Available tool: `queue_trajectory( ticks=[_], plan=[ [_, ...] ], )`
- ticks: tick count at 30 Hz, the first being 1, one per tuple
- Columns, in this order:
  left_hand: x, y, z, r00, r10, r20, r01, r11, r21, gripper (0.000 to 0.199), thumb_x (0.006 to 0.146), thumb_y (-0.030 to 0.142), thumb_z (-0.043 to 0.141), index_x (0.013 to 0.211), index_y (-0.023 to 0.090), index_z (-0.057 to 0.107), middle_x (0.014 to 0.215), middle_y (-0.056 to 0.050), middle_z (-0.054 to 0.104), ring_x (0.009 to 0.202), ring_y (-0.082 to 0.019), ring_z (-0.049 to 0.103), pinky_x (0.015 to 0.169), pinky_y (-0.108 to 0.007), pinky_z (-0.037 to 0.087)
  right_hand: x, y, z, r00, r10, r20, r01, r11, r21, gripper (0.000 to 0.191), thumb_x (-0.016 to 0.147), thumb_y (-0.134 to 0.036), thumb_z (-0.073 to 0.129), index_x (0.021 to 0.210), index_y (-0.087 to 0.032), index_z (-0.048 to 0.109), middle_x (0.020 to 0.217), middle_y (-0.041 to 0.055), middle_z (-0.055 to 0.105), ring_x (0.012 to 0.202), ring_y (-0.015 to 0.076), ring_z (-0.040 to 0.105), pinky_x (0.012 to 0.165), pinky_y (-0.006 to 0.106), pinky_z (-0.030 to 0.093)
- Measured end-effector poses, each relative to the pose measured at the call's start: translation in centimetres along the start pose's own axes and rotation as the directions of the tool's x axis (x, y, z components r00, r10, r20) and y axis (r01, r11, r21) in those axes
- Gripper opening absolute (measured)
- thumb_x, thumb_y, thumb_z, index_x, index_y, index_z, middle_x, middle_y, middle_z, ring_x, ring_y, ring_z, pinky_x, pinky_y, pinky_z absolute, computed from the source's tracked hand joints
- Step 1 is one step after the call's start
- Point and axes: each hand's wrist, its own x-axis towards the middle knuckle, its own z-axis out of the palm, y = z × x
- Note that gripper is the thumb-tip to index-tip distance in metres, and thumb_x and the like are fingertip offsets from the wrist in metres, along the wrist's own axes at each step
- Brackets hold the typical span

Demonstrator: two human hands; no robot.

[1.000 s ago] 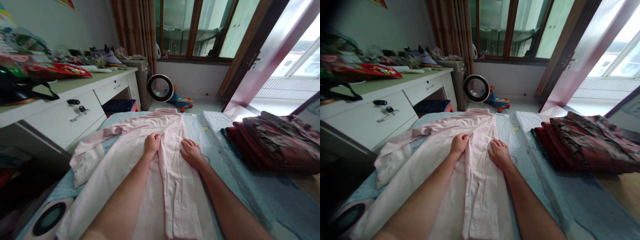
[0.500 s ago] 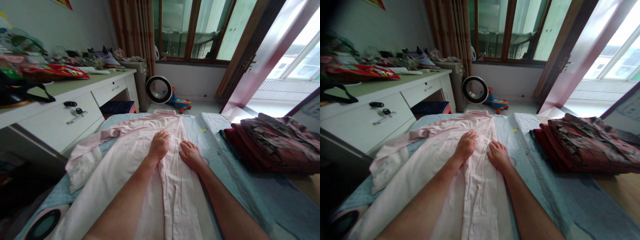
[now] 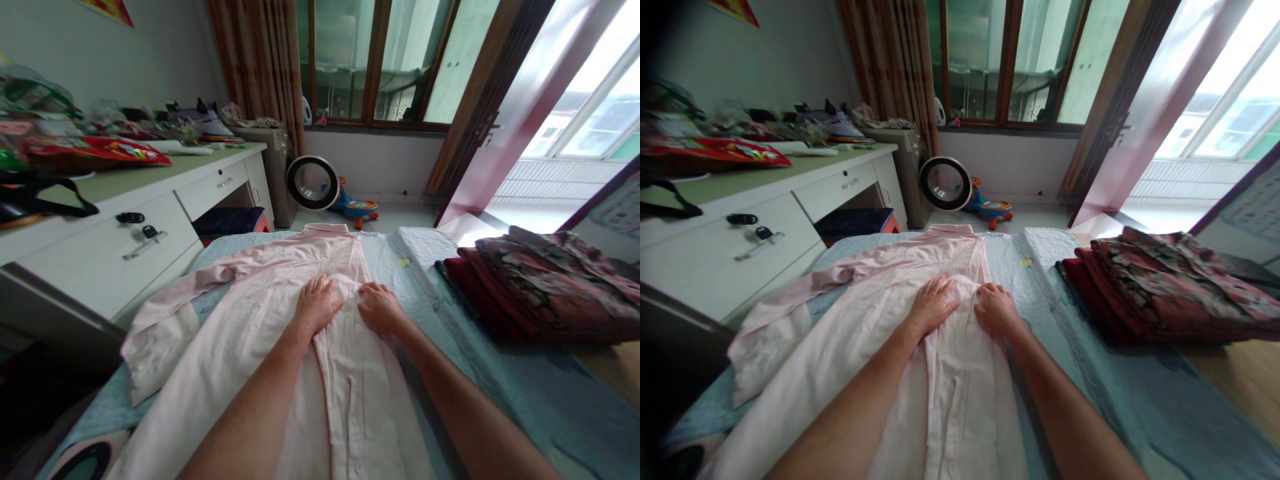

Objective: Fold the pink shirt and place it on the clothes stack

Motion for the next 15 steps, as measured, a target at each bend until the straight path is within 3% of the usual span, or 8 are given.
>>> queue_trajectory(
  ticks=[3, 5, 9, 12, 15],
  plan=[
    [0.0, 0.0, 0.1, 1.000, -0.010, 0.015, 0.010, 1.000, 0.010, 0.063, 0.091, 0.053, 0.047, 0.146, 0.021, 0.044, 0.158, -0.014, 0.033, 0.143, -0.038, 0.031, 0.115, -0.051, 0.026, 2.7, 0.3, -1.0, 0.999, 0.044, 0.018, -0.045, 0.999, 0.026, 0.024, 0.080, -0.023, 0.053, 0.092, -0.020, 0.074, 0.102, 0.0075, 0.072, 0.093, 0.0227, 0.064, 0.084, 0.030, 0.044],
    [0.0, 0.0, 0.2, 1.000, -0.017, 0.025, 0.017, 1.000, 0.010, 0.064, 0.091, 0.053, 0.046, 0.147, 0.022, 0.043, 0.159, -0.014, 0.032, 0.144, -0.038, 0.030, 0.115, -0.052, 0.025, 5.0, 0.5, -1.3, 0.996, 0.090, -0.022, -0.089, 0.994, 0.060, 0.023, 0.081, -0.020, 0.051, 0.086, -0.019, 0.074, 0.089, 0.0075, 0.073, 0.086, 0.0216, 0.065, 0.080, 0.029, 0.044],
    [-0.1, 0.2, -0.1, 0.999, -0.040, 0.035, 0.040, 0.999, 0.017, 0.063, 0.090, 0.054, 0.047, 0.146, 0.026, 0.044, 0.158, -0.011, 0.034, 0.145, -0.037, 0.029, 0.116, -0.055, 0.022, 9.3, 1.3, -0.7, 0.975, 0.169, -0.147, -0.151, 0.981, 0.125, 0.036, 0.086, -0.019, 0.045, 0.112, -0.016, 0.070, 0.111, 0.0126, 0.071, 0.102, 0.0233, 0.064, 0.090, 0.031, 0.044],
    [-0.1, 0.6, -0.3, 1.000, -0.021, -0.021, 0.022, 0.998, 0.057, 0.059, 0.088, 0.051, 0.050, 0.140, 0.024, 0.050, 0.154, -0.013, 0.041, 0.146, -0.038, 0.025, 0.117, -0.062, 0.010, 12.2, 1.8, -0.1, 0.951, 0.224, -0.214, -0.186, 0.965, 0.184, 0.043, 0.088, -0.020, 0.042, 0.126, -0.014, 0.062, 0.124, 0.0142, 0.066, 0.112, 0.0247, 0.060, 0.099, 0.034, 0.041],
    [0.1, 1.0, -0.4, 0.995, 0.054, -0.081, -0.048, 0.996, 0.080, 0.053, 0.086, 0.039, 0.052, 0.134, 0.019, 0.055, 0.152, -0.015, 0.044, 0.149, -0.031, 0.023, 0.121, -0.054, 0.005, 14.9, 2.3, 0.3, 0.931, 0.276, -0.237, -0.217, 0.945, 0.246, 0.043, 0.087, -0.021, 0.043, 0.126, -0.017, 0.062, 0.120, 0.0119, 0.068, 0.111, 0.0254, 0.061, 0.097, 0.036, 0.043]
  ],
)
